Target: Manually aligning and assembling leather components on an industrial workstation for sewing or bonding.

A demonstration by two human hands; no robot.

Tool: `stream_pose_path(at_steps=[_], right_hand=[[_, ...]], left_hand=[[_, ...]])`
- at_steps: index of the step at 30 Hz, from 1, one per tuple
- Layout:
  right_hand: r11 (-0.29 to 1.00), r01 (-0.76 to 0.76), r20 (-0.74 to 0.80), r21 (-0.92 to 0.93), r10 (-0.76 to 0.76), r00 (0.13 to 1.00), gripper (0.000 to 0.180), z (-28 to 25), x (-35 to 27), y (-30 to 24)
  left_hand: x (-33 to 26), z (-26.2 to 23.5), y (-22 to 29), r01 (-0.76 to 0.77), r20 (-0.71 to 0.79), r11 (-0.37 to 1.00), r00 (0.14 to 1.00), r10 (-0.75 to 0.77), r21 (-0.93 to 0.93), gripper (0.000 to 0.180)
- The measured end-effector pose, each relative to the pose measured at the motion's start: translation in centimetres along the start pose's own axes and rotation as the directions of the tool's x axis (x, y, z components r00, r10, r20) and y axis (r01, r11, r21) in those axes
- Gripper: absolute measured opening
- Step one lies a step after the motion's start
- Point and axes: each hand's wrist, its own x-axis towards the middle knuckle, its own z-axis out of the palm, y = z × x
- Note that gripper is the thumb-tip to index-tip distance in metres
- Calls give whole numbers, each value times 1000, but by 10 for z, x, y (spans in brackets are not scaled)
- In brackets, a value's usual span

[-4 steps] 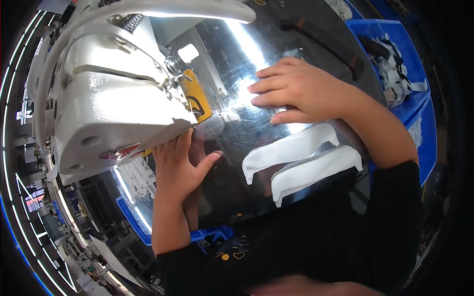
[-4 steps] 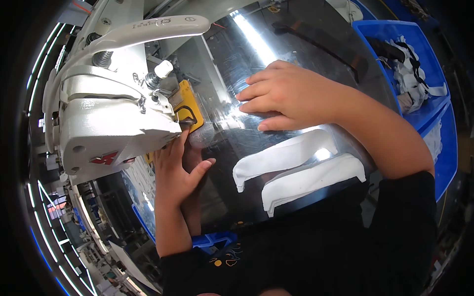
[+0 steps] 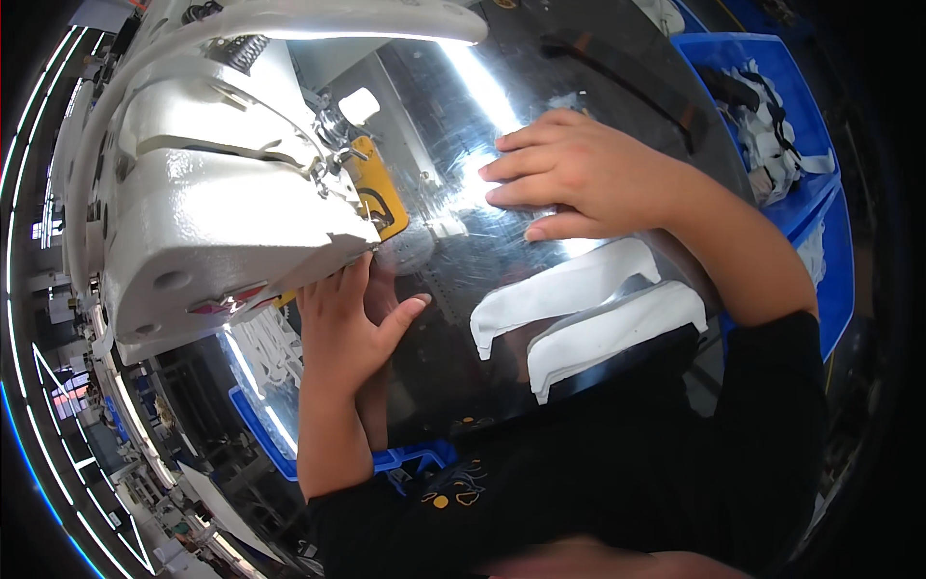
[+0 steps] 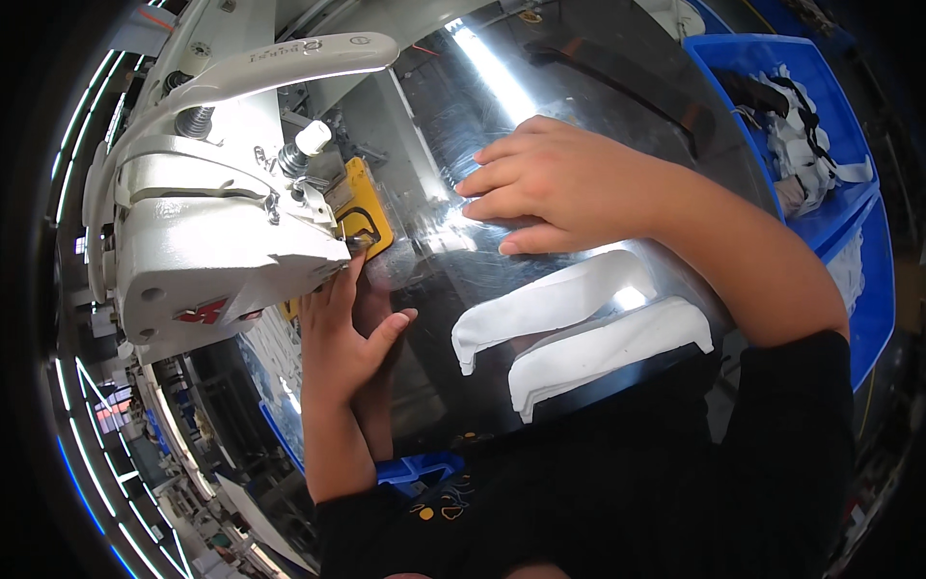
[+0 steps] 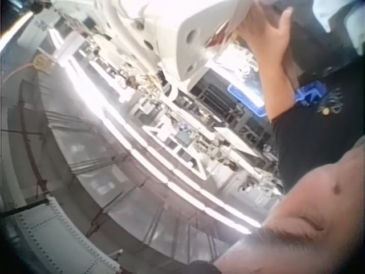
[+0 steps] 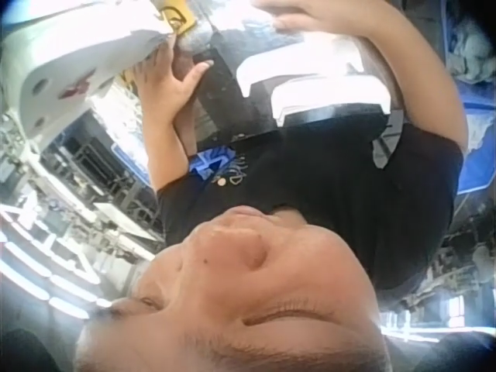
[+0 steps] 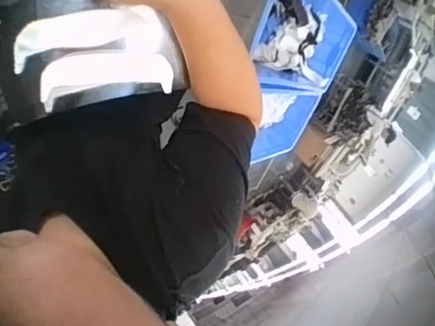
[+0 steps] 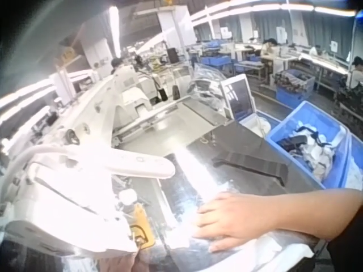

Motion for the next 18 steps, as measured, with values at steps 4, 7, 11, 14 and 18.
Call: stream_pose_path(at_steps=[4,7,11,14,18], right_hand=[[1000,7,0,3,-7,1000,43,0,-2,1],[1000,11,-1,2,-11,1000,44,0,-1,1],[1000,8,5,11,-8,1000,45,-1,0,1],[1000,10,-3,7,-10,1000,45,-1,-1,1],[1000,7,-5,2,-7,1000,44,0,0,1]], left_hand=[[3,-2,1,-12,27,1000,1000,12,7,87],[4,-3,3,-27,15,1000,1000,27,15,87],[2,-5,0,-17,34,1000,999,17,12,88],[2,-6,-1,-18,40,1000,999,18,9,89],[3,-10,1,-27,50,1000,998,26,11,88]])
